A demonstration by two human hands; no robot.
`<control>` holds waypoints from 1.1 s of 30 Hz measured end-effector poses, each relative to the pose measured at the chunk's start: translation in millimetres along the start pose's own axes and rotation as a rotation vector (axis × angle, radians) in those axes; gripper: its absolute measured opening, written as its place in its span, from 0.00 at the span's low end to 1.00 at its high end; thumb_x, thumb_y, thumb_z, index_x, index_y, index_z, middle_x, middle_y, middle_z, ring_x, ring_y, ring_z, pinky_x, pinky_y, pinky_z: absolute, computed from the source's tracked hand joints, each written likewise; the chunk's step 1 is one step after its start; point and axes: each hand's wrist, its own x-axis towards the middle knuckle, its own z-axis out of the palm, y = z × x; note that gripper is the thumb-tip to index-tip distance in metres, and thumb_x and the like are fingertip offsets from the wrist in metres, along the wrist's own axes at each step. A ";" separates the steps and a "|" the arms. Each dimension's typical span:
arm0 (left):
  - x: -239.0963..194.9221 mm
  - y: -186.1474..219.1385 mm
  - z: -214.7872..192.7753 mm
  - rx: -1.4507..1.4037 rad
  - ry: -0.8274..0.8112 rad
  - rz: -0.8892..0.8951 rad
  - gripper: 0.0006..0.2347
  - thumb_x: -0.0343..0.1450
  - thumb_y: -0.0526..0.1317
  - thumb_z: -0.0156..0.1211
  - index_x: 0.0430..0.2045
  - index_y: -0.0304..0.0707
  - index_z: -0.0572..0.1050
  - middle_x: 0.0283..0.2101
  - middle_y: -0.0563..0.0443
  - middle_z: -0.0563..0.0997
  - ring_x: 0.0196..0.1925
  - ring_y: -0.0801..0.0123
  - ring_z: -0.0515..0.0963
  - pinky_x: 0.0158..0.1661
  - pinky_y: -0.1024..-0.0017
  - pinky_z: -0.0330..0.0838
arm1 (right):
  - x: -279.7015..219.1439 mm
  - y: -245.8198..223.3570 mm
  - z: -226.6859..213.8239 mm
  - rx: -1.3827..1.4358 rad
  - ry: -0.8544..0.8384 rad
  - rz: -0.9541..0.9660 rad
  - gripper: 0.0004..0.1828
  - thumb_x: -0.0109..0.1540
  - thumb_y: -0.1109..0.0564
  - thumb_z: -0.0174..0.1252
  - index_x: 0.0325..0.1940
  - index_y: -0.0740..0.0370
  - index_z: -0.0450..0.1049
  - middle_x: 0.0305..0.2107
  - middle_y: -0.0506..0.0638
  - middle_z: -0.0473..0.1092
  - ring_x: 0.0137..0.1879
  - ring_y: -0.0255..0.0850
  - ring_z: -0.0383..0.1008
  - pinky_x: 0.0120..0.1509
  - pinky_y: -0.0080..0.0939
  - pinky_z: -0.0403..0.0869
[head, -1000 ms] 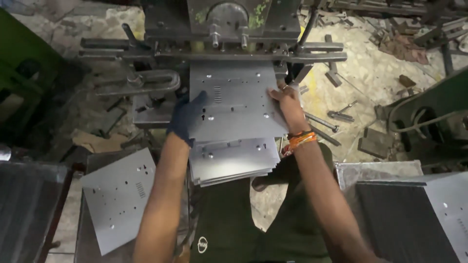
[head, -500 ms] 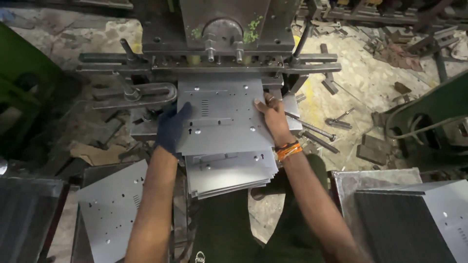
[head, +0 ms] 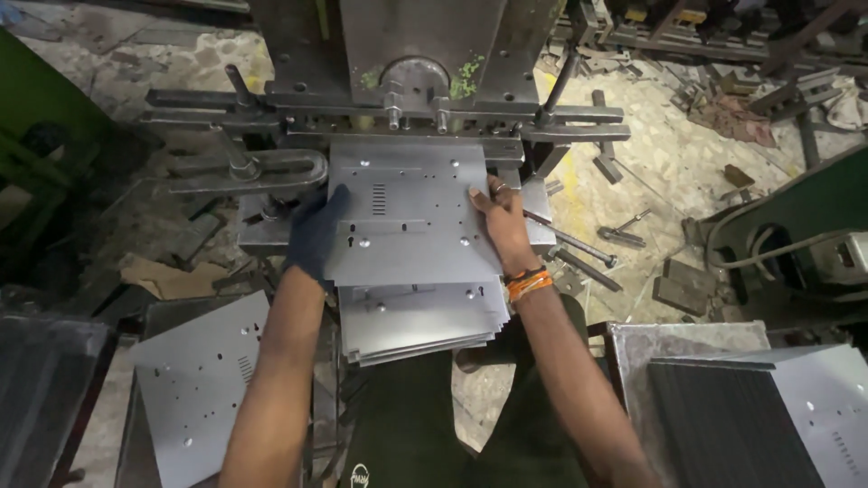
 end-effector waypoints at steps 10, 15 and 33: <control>-53.9 3.2 -7.1 0.236 0.166 0.041 0.15 0.72 0.42 0.65 0.50 0.35 0.79 0.45 0.53 0.84 0.45 0.73 0.80 0.49 0.73 0.73 | -8.3 -4.2 -27.7 -0.168 -0.033 -0.038 0.15 0.68 0.58 0.63 0.52 0.75 0.73 0.43 0.52 0.73 0.50 0.38 0.70 0.56 0.40 0.71; -101.3 -2.3 -84.8 -0.090 0.414 0.317 0.16 0.71 0.34 0.64 0.53 0.38 0.75 0.46 0.54 0.83 0.45 0.72 0.80 0.45 0.73 0.75 | -76.7 -75.2 61.3 -0.802 0.164 -0.526 0.15 0.61 0.64 0.57 0.53 0.66 0.72 0.40 0.58 0.75 0.42 0.48 0.77 0.44 0.44 0.74; -277.4 -82.9 -279.4 1.217 0.852 -0.417 0.42 0.69 0.68 0.53 0.67 0.25 0.62 0.68 0.26 0.65 0.67 0.37 0.67 0.63 0.48 0.60 | -223.7 273.2 314.4 -0.045 -0.601 0.546 0.34 0.57 0.58 0.61 0.67 0.66 0.65 0.56 0.51 0.72 0.60 0.42 0.71 0.64 0.44 0.70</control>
